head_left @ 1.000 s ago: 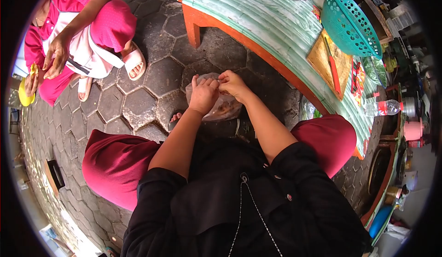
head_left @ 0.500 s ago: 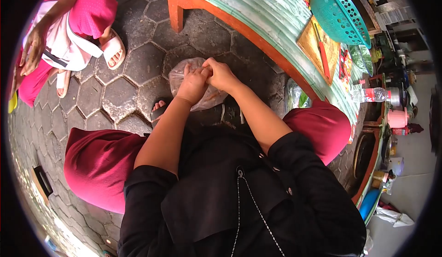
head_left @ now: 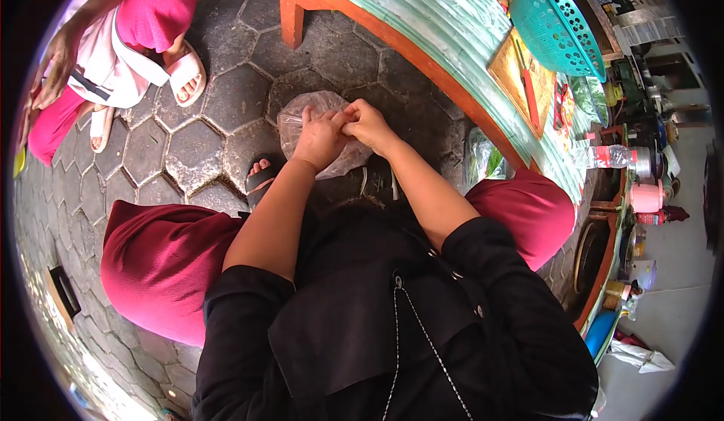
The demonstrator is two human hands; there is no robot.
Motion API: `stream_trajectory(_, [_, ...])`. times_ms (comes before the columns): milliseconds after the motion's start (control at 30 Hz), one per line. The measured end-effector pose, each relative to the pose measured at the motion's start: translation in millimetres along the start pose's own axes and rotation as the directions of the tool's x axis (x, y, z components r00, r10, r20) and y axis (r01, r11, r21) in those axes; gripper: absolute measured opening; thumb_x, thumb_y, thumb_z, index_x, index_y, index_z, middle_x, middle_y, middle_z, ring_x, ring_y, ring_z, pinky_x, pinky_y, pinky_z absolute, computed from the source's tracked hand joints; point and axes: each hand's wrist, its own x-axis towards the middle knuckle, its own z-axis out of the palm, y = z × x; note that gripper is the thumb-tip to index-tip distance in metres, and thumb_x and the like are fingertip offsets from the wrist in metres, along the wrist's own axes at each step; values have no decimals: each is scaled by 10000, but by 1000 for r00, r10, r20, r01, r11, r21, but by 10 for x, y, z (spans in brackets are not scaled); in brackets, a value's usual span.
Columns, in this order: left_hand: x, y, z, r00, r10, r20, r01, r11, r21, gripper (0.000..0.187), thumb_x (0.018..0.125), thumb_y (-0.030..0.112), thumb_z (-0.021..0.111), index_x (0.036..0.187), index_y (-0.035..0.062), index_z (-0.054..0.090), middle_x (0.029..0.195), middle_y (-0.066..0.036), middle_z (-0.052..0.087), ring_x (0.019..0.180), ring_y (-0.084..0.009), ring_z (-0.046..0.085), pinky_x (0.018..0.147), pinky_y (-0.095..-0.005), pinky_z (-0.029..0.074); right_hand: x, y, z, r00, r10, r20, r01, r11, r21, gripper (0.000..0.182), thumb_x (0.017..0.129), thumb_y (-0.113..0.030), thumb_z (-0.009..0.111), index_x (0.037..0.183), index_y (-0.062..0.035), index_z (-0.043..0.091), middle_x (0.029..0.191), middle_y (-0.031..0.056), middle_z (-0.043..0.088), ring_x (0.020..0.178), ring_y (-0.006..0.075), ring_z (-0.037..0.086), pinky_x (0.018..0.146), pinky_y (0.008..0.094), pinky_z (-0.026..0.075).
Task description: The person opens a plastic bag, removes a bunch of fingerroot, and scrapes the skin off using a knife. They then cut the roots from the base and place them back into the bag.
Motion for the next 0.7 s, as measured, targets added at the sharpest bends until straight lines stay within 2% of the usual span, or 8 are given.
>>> stream_trajectory(33, [-5, -12, 31, 998, -60, -33, 58, 996, -64, 223, 753, 145, 642, 965, 101, 587, 932, -81, 623, 963, -286, 601, 1021, -550, 276, 13, 24, 11, 997, 82, -2, -80, 981, 177, 294, 735, -1, 628, 1006, -17, 513, 880, 81, 591, 809, 175, 604, 671, 312, 513])
stream_trajectory(167, [16, -50, 54, 979, -204, -1, 200, 961, -190, 182, 747, 149, 647, 914, 105, 590, 901, -79, 614, 952, -290, 596, 1007, -554, 286, 29, 32, -32, 978, 200, 54, -204, 885, 419, 332, 699, -9, 655, 1007, -9, 529, 967, 127, 581, 801, 221, 610, 678, 322, 523])
stream_trajectory(267, [14, -15, 30, 998, -44, -39, 40, 995, -88, 234, 758, 133, 627, 984, 93, 582, 957, -96, 630, 965, -307, 599, 1008, -567, 291, 22, -70, -36, 990, 129, 58, -138, 974, 179, 310, 715, -30, 654, 1000, -15, 536, 923, 126, 605, 796, 218, 617, 694, 329, 518])
stream_trajectory(333, [22, -11, 29, 999, 20, -30, -21, 999, -48, 257, 762, 122, 614, 1013, 88, 575, 995, -107, 631, 985, -310, 596, 1016, -571, 287, 14, -114, -41, 984, -167, 60, 177, 936, -305, 309, 734, -32, 658, 1016, -29, 530, 887, 98, 627, 834, 191, 624, 723, 325, 504])
stream_trajectory(433, [9, -33, 28, 996, 86, 27, -87, 995, 51, 303, 771, 92, 582, 1073, 77, 558, 1086, -131, 624, 1049, -306, 583, 1045, -577, 272, 43, -114, -19, 966, -245, 78, 254, 860, -443, 324, 726, -46, 682, 1020, -35, 546, 916, 113, 652, 876, 199, 631, 768, 323, 495])
stream_trajectory(533, [29, -36, 33, 979, 176, 98, -190, 970, 154, 263, 789, 111, 584, 1050, 77, 569, 1095, -135, 623, 1049, -291, 587, 1066, -555, 268, 43, -95, -42, 984, -136, 115, 170, 909, -381, 345, 714, -37, 697, 1026, -31, 549, 955, 125, 655, 900, 211, 630, 794, 329, 492])
stream_trajectory(633, [-2, -18, -1, 991, 126, 36, -128, 989, 71, 236, 810, 165, 585, 1033, 88, 583, 1070, -100, 627, 1056, -269, 586, 1082, -542, 240, 50, -86, -50, 989, -68, 129, 109, 930, -350, 323, 720, 5, 662, 1017, -32, 540, 921, 112, 645, 861, 193, 622, 742, 328, 498])
stream_trajectory(700, [-7, -50, -21, 998, 47, 46, -50, 997, 55, 277, 799, 220, 619, 1043, 94, 588, 1031, -81, 629, 1034, -269, 589, 1065, -542, 254, 87, -73, -51, 980, 123, 156, -123, 992, -4, 279, 736, 36, 613, 989, -38, 521, 856, 85, 622, 797, 166, 600, 672, 310, 491])
